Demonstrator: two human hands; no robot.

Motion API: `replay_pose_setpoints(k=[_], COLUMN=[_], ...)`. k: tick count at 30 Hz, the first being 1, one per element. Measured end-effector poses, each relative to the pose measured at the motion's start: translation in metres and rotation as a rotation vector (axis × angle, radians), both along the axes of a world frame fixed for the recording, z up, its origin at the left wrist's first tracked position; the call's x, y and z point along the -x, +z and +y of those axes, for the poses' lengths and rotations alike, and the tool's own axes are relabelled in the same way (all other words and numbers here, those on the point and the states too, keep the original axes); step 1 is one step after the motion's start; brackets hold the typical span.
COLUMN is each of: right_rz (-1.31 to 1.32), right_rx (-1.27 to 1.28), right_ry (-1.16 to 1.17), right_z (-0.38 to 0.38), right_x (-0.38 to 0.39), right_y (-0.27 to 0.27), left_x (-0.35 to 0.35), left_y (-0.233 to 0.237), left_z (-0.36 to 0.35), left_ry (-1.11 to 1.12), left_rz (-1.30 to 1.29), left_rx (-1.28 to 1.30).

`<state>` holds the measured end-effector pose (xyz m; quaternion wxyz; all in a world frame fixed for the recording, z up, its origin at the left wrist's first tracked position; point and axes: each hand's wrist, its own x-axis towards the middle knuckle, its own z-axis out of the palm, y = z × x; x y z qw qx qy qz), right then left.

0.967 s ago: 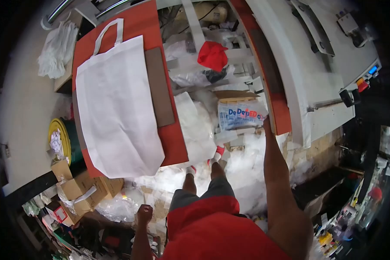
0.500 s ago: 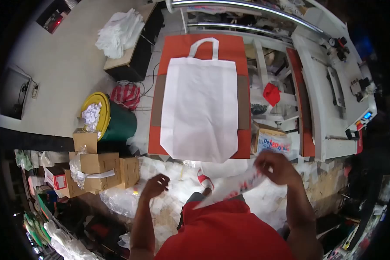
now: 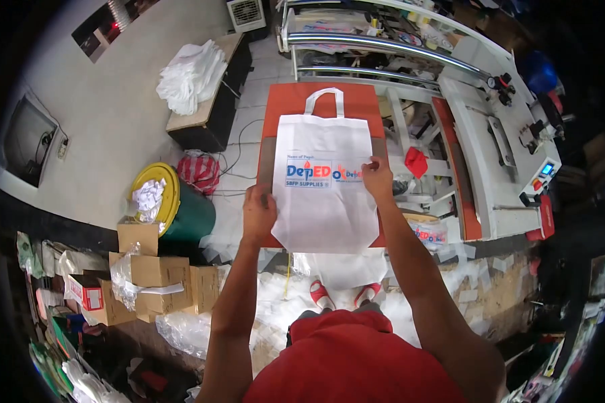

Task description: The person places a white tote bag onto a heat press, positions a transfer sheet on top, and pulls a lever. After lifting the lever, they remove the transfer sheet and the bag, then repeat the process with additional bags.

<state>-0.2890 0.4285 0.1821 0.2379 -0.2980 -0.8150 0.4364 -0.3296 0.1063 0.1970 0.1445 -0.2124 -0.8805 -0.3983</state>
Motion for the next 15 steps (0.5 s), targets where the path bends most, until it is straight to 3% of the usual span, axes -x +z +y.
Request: replay_pose_setpoints(k=[1,3,4,6,9,15], right_rz=[0.001,0.218,0.215,0.066,0.025,-0.069], right_rx=[-0.002,-0.444,-0.449,-0.433,-0.535,-0.623], right_ry=[-0.007,-0.01,-0.016,0.213,0.376,0.382], right_z=[-0.002,-0.007,-0.011,-0.019,-0.038,-0.036], right_x=[-0.006,-0.027,-0.039,-0.063,-0.076,-0.071], right_y=[0.003,0.007,0.007,0.005,0.001,-0.008], left_x=[-0.001,-0.004,-0.008,-0.013,-0.012,-0.007], left_y=[-0.003,-0.007,-0.005,0.003,-0.007,-0.029], left_z=[0.006,0.018,0.023,0.032,0.038,0.035], left_ry=[-0.007,-0.12,-0.127,-0.167,-0.156,-0.112], left_rz=[0.001,0.02,0.018,0.114,0.122,0.143], left_rx=[-0.002,0.014,0.01,0.114,0.174,0.281])
